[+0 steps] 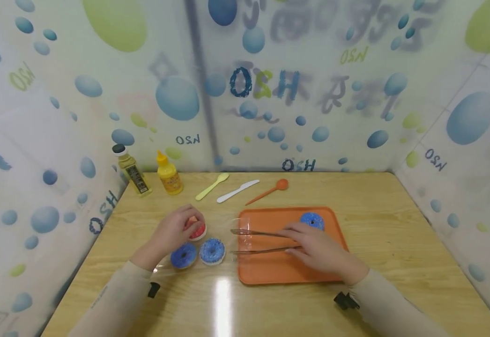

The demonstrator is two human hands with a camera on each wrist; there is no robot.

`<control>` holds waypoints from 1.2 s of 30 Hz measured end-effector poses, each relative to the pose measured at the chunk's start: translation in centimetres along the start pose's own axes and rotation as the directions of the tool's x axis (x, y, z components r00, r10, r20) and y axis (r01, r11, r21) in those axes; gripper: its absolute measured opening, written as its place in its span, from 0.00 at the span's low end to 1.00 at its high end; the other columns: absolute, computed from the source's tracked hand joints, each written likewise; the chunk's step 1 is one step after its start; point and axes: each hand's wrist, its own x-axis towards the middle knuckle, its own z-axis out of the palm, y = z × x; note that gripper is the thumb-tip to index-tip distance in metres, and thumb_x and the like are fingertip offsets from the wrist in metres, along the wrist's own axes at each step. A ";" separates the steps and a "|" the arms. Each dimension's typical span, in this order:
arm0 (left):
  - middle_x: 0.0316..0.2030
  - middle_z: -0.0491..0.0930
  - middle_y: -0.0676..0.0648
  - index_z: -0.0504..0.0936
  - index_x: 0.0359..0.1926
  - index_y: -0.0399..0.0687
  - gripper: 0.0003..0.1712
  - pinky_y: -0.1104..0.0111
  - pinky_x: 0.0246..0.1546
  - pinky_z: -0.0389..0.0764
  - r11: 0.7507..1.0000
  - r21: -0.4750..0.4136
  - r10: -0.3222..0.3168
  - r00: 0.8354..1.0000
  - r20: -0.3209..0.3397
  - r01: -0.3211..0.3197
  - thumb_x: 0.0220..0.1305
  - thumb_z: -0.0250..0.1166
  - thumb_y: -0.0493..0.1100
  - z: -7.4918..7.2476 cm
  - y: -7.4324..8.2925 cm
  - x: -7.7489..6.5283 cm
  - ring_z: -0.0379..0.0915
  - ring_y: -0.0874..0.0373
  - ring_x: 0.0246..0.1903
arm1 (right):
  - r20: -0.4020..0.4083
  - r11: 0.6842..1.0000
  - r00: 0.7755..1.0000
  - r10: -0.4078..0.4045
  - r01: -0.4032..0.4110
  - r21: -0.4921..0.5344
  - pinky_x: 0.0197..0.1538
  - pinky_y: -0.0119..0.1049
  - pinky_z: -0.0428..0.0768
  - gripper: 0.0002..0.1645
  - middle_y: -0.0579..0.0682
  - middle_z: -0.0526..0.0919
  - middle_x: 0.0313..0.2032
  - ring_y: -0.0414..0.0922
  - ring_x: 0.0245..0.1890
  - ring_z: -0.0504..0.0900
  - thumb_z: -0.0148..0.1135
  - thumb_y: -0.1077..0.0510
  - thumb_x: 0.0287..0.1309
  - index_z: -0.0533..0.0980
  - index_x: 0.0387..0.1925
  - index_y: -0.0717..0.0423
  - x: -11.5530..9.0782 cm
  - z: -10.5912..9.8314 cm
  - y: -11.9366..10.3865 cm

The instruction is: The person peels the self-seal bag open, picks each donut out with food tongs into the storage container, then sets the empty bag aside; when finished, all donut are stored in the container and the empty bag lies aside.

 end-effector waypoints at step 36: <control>0.41 0.83 0.53 0.86 0.40 0.50 0.03 0.56 0.43 0.81 1.000 0.009 0.025 1.000 0.007 -0.025 0.68 0.71 0.42 0.2 0.0 0.0 0.79 0.54 0.40 | 0.127 0.992 0.989 -0.070 0.055 0.117 0.58 0.42 0.82 0.28 0.42 0.80 0.57 0.40 0.55 0.80 0.69 0.49 0.67 0.77 0.66 0.42 3.9 2.1 -1.0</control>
